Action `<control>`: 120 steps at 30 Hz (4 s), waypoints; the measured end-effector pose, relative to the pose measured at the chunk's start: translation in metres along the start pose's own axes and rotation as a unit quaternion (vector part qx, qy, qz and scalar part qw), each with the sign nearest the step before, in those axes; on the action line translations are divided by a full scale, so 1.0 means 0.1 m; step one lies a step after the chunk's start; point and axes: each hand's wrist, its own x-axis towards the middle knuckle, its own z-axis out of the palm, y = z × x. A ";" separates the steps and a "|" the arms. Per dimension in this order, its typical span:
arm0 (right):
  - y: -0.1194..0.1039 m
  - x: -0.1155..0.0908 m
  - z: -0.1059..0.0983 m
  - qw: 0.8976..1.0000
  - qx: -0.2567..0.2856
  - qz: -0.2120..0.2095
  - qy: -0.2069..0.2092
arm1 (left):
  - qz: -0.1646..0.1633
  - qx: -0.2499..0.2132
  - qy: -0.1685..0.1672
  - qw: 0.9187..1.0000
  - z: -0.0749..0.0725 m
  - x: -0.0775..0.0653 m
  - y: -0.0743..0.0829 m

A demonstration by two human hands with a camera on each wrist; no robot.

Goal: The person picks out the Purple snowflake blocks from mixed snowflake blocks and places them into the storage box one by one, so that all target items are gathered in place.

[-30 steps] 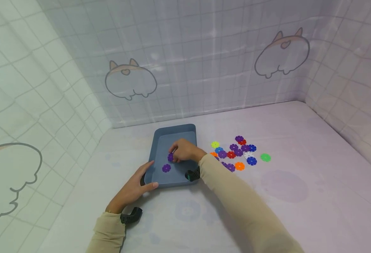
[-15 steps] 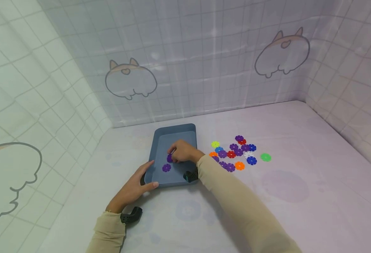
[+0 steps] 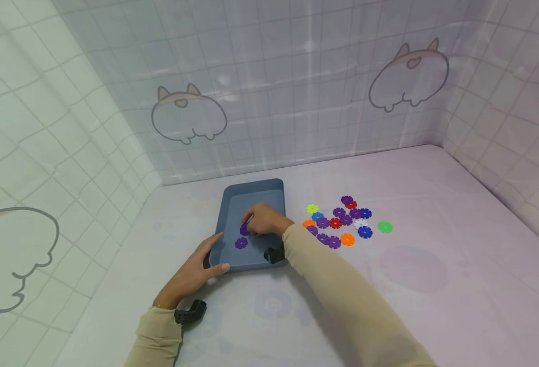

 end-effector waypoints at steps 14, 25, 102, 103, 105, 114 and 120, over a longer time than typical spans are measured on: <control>-0.01 0.03 0.05 0.999 -0.042 -0.007 0.006 | -0.003 0.000 0.001 1.000 0.00 0.00 -0.01; -0.02 0.03 0.06 0.998 -0.057 -0.009 0.008 | -0.002 -0.001 0.004 1.000 0.00 0.00 0.01; 0.39 -1.08 -0.53 0.988 0.085 0.007 0.130 | 0.000 0.019 0.015 1.000 -0.02 -0.03 -0.05; 0.43 -1.10 -0.55 0.988 0.084 0.011 0.129 | 0.002 0.019 0.014 1.000 -0.02 -0.03 -0.05; 0.49 -1.14 -0.59 0.988 0.083 0.018 0.127 | 0.003 0.019 0.013 1.000 -0.01 -0.02 -0.05; 0.74 -1.43 -0.81 0.986 0.085 0.040 0.137 | 0.003 0.014 0.009 1.000 0.01 -0.01 -0.01; 0.84 -1.60 -0.90 0.987 0.044 0.051 0.148 | 0.007 0.018 0.008 1.000 -0.01 -0.01 0.00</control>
